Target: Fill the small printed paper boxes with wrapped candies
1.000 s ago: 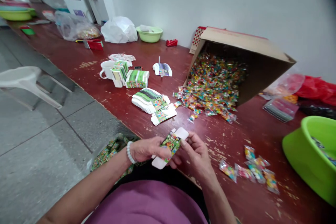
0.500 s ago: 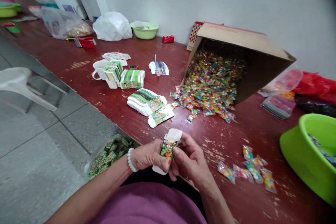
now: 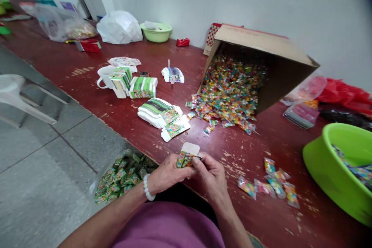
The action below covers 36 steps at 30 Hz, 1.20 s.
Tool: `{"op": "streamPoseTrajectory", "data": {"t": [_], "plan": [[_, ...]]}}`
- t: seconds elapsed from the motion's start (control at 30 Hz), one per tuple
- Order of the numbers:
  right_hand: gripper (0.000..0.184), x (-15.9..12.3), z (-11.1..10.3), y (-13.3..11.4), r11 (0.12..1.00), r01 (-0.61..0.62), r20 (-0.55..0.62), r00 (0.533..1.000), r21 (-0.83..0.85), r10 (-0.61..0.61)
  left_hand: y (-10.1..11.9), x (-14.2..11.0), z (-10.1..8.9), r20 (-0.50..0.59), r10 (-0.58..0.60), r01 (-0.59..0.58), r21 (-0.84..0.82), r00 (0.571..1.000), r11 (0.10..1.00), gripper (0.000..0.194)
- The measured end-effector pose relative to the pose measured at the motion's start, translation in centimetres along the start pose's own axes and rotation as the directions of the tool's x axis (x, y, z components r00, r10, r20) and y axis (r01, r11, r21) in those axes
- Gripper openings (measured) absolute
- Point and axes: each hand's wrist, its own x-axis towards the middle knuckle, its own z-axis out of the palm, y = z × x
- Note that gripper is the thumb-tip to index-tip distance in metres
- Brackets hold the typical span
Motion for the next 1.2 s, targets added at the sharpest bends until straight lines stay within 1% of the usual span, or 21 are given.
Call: {"op": "streamPoseTrajectory", "data": {"t": [0.03, 0.07, 0.13, 0.2, 0.3, 0.33, 0.37, 0.47, 0.57, 0.63, 0.67, 0.77, 0.83, 0.9, 0.93, 0.97, 1.03, 1.1, 1.13, 1.17, 1.2], "plan": [[0.026, 0.1, -0.1, 0.0, 0.998, 0.04, -0.022, 0.999, -0.053, -0.042, 0.1, -0.2, 0.0, -0.045, 0.027, -0.024, 0.061, 0.999, 0.998, 0.021], [0.026, 0.2, -0.2, 0.0, 0.994, 0.064, -0.027, 0.997, -0.092, -0.067, 0.2, -0.3, -0.1, -0.087, 0.053, -0.045, 0.081, 0.995, 0.996, 0.022], [0.026, 0.3, -0.2, 0.0, 0.991, 0.069, -0.013, 0.997, -0.115, -0.071, 0.2, -0.7, 0.1, -0.165, 0.084, -0.084, 0.013, 0.983, 0.996, 0.032], [0.031, 0.3, 0.2, 0.1, 0.997, 0.056, -0.035, 0.998, -0.056, -0.058, 0.1, -1.1, 0.5, -0.242, 0.084, -0.108, -0.088, 0.967, 0.99, 0.041], [0.048, 0.0, 1.1, 0.4, 0.996, 0.056, -0.154, 0.987, 0.071, -0.044, -0.3, -1.4, 1.1, -0.321, 0.094, -0.15, -0.153, 0.942, 0.977, 0.056], [0.049, 0.0, 1.4, 0.5, 0.994, 0.075, -0.187, 0.981, 0.085, -0.058, -0.4, -1.4, 1.2, -0.33, 0.102, -0.163, -0.163, 0.938, 0.973, 0.058], [0.046, -0.1, 1.6, 0.7, 0.992, 0.098, -0.204, 0.976, 0.081, -0.08, -0.5, -1.5, 1.2, -0.33, 0.109, -0.171, -0.164, 0.938, 0.972, 0.058], [0.03, -0.1, 1.5, 1.1, 0.988, 0.153, -0.191, 0.971, 0.025, -0.146, -0.7, -1.4, 0.9, -0.305, 0.135, -0.18, -0.126, 0.943, 0.975, 0.051], [0.024, 0.1, 0.5, 1.5, 0.991, 0.13, -0.171, 0.976, -0.033, -0.134, -1.0, -1.2, 0.3, -0.257, 0.133, -0.164, -0.105, 0.957, 0.981, 0.041], [0.025, 0.3, -0.3, 1.6, 0.996, 0.076, -0.138, 0.987, -0.035, -0.081, -1.1, -1.1, -0.1, -0.226, 0.107, -0.136, -0.116, 0.968, 0.984, 0.033], [0.026, 0.4, -0.6, 1.5, 0.999, 0.035, -0.103, 0.994, -0.013, -0.036, -1.1, -1.0, -0.2, -0.21, 0.099, -0.125, -0.119, 0.973, 0.985, 0.03], [0.026, 0.7, -1.2, 1.2, 0.989, -0.1, 0.015, 0.995, 0.106, 0.099, -1.0, -0.9, -0.4, -0.169, 0.112, -0.129, -0.092, 0.979, 0.987, 0.025], [0.026, 1.0, -1.3, 0.9, 0.973, -0.13, 0.022, 0.991, 0.189, 0.128, -0.9, -0.9, -0.4, -0.152, 0.135, -0.144, -0.057, 0.979, 0.988, 0.024], [0.036, 1.2, -1.2, 0.6, 0.965, -0.119, 0.012, 0.993, 0.233, 0.12, -0.7, -0.9, -0.3, -0.143, 0.154, -0.16, -0.032, 0.978, 0.987, 0.024], [0.037, 1.3, -1.2, 0.5, 0.97, -0.113, 0.025, 0.994, 0.217, 0.11, -0.7, -0.9, -0.3, -0.144, 0.161, -0.167, -0.028, 0.976, 0.986, 0.023], [0.033, 1.3, -1.1, 0.3, 0.98, -0.101, 0.045, 0.994, 0.173, 0.095, -0.7, -1.0, -0.2, -0.153, 0.166, -0.173, -0.036, 0.974, 0.984, 0.022], [0.019, 1.3, -1.1, 0.1, 0.998, -0.043, 0.062, 0.997, 0.038, 0.041, -0.8, -0.9, -0.1, -0.203, 0.147, -0.169, -0.095, 0.968, 0.981, 0.021], [0.014, 1.3, -1.1, -0.1, 0.995, 0.059, 0.027, 0.998, -0.08, -0.056, -0.9, -0.8, -0.1, -0.259, 0.088, -0.145, -0.209, 0.962, 0.967, 0.029], [0.013, 1.3, -1.0, -0.2, 0.987, 0.111, 0.002, 0.994, -0.116, -0.112, -0.9, -0.7, -0.2, -0.256, 0.05, -0.123, -0.279, 0.965, 0.952, 0.037], [0.011, 1.2, -1.0, -0.2, 0.979, 0.15, -0.013, 0.988, -0.135, -0.153, -0.9, -0.6, -0.2, -0.214, 0.012, -0.087, -0.346, 0.977, 0.934, 0.043], [0.011, 1.2, -0.9, -0.2, 0.975, 0.17, -0.018, 0.985, -0.141, -0.174, -0.9, -0.4, -0.3, -0.136, -0.018, -0.039, -0.405, 0.991, 0.913, 0.045]]}}
